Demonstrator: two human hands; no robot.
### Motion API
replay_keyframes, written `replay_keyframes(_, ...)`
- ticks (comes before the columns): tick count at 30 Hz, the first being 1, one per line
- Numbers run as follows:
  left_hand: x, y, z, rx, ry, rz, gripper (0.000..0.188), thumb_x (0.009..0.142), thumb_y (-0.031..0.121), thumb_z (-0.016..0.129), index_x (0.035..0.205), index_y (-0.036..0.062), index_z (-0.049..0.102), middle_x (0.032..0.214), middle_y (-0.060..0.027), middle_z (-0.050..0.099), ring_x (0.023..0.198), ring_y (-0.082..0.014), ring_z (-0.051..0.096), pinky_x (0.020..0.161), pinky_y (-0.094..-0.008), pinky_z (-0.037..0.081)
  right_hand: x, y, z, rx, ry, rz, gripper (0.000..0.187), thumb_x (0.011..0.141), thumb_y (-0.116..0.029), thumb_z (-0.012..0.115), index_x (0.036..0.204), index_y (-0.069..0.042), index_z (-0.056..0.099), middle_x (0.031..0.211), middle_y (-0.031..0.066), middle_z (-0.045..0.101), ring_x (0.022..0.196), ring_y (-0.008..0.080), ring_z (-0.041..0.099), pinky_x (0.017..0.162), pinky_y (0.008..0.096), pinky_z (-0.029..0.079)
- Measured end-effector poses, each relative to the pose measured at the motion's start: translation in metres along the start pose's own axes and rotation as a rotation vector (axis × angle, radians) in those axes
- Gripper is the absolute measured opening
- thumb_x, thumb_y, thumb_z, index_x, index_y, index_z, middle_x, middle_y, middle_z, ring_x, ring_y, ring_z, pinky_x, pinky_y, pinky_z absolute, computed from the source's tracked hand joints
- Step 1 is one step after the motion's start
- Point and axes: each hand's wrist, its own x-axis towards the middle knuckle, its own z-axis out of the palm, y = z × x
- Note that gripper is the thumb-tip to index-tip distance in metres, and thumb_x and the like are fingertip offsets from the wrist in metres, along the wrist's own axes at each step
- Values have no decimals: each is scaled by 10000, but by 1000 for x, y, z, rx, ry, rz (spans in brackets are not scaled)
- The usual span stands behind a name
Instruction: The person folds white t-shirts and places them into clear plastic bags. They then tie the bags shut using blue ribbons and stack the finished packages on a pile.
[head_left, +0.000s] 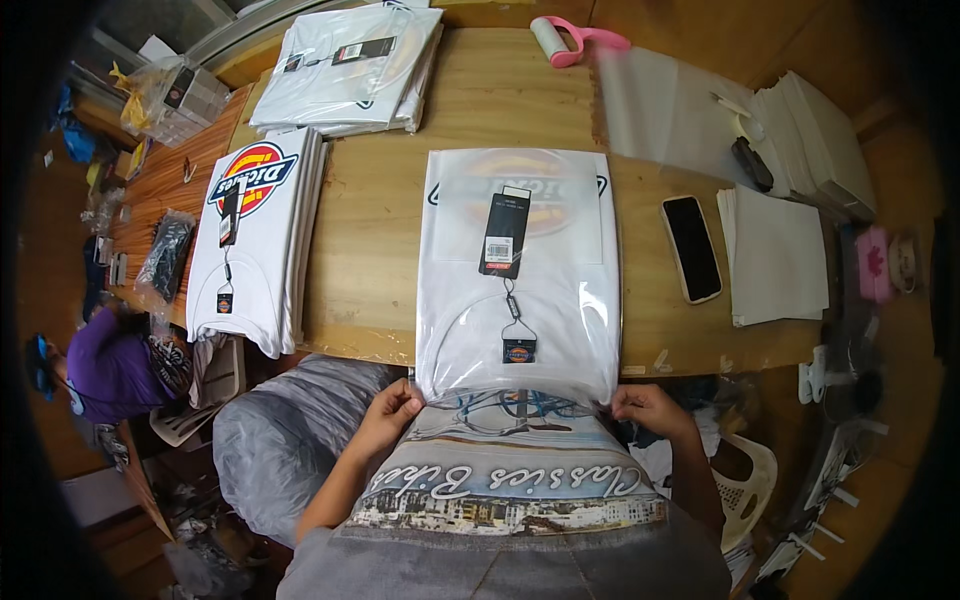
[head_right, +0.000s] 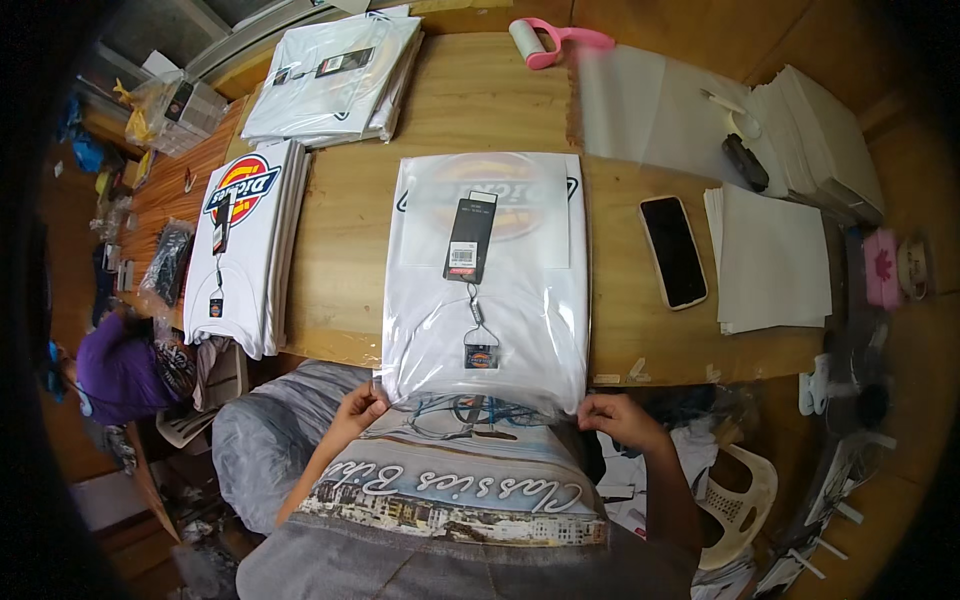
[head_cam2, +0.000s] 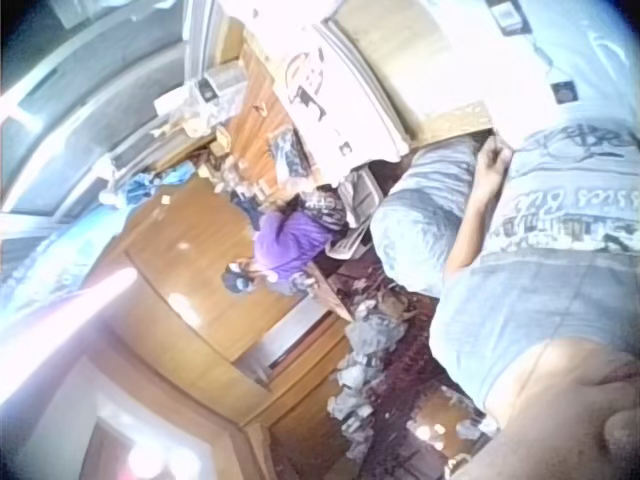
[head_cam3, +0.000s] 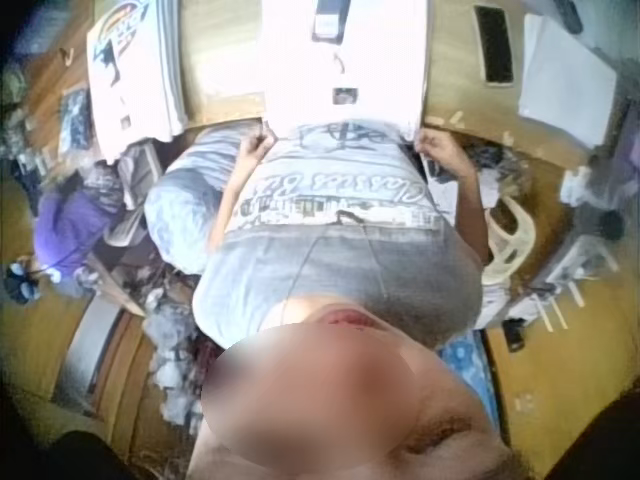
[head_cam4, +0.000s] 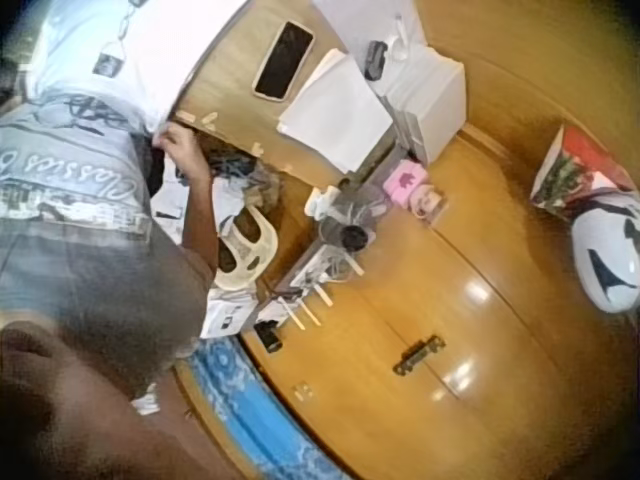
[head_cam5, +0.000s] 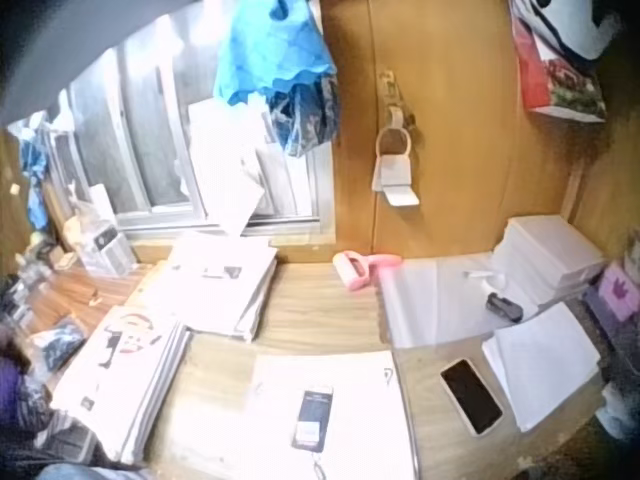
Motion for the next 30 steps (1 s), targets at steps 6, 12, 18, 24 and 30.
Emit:
replay_keyframes(6,33,83,31,884,-290,464,50,720,113,558,761,90,571,509,-97,501,461,-255,520,447,-325,402,57,-34,-40,423,326,-352,110,819,-85,470,913,-37,439,925,90,535,894,208,538,755,295,439)
replay_keyframes(12,116,90,140,1048,-712,746,213,711,105,487,910,130,559,657,-118,569,598,-266,566,542,-368,457,46,-39,-40,493,818,-352,477,805,-71,477,1210,-61,226,1100,208,455,953,273,509,798,359,428)
replay_keyframes(18,268,113,88,1210,259,788,266,615,72,610,875,47,562,852,-116,560,840,-281,506,764,-320,411,17,-2,51,885,807,-293,489,742,102,432,1200,2,293,1098,125,468,958,187,498,799,287,435)
replay_keyframes(24,309,145,142,1124,-396,441,445,563,229,706,931,22,564,864,-126,586,811,-257,546,716,-317,421,32,7,84,634,1032,-449,668,664,158,493,1244,-10,206,1284,114,256,1113,193,350,904,279,309)
replay_keyframes(30,295,164,114,746,-633,421,349,682,249,639,929,16,557,835,-52,561,782,-135,483,718,-261,389,32,2,82,686,939,-631,812,611,162,542,1274,-83,143,1264,79,255,1124,194,321,926,318,293)
